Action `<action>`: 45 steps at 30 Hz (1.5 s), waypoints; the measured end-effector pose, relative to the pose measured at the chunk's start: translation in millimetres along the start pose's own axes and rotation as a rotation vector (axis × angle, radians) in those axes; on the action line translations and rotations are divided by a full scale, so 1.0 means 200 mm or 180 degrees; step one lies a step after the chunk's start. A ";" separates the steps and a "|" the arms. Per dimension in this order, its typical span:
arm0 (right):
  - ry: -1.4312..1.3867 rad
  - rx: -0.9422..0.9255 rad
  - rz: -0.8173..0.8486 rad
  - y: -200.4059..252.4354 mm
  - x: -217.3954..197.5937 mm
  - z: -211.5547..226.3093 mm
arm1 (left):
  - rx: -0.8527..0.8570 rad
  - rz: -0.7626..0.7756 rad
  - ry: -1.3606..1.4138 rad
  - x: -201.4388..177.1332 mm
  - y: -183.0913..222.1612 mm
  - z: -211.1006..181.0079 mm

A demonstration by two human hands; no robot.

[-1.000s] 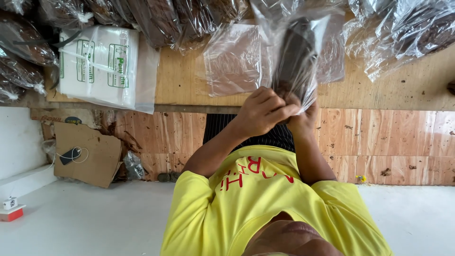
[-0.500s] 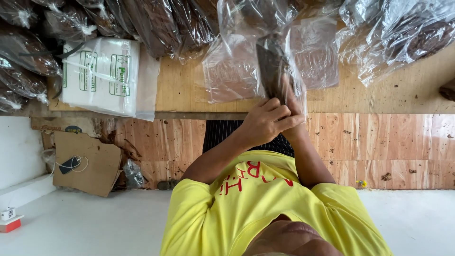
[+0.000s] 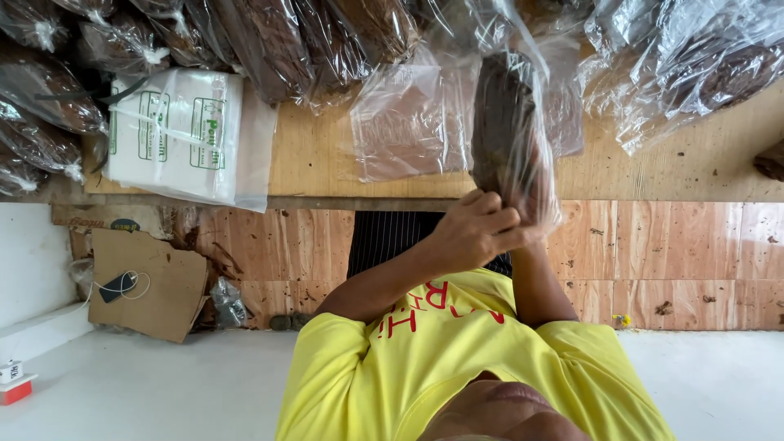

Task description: The person repeatedly picks up dried meat pieces from a table, places them into clear plastic bags, and sets the filled bags aside. The workspace contains many already packed bags and a stack of empty bags.

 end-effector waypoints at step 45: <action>-0.0157 -0.0682 0.1222 0.17 -0.05 -0.14 | -0.1629 -0.0254 0.0209 -0.13 -0.08 0.53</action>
Point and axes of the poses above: each hand's wrist, its own y-axis away from the middle knuckle, its own x-axis out of the palm, z = x × y, the point moved 2 cm from there along -y, towards the middle knuckle, and after that the axes turned 13 degrees about z, right-handed, at the moved point
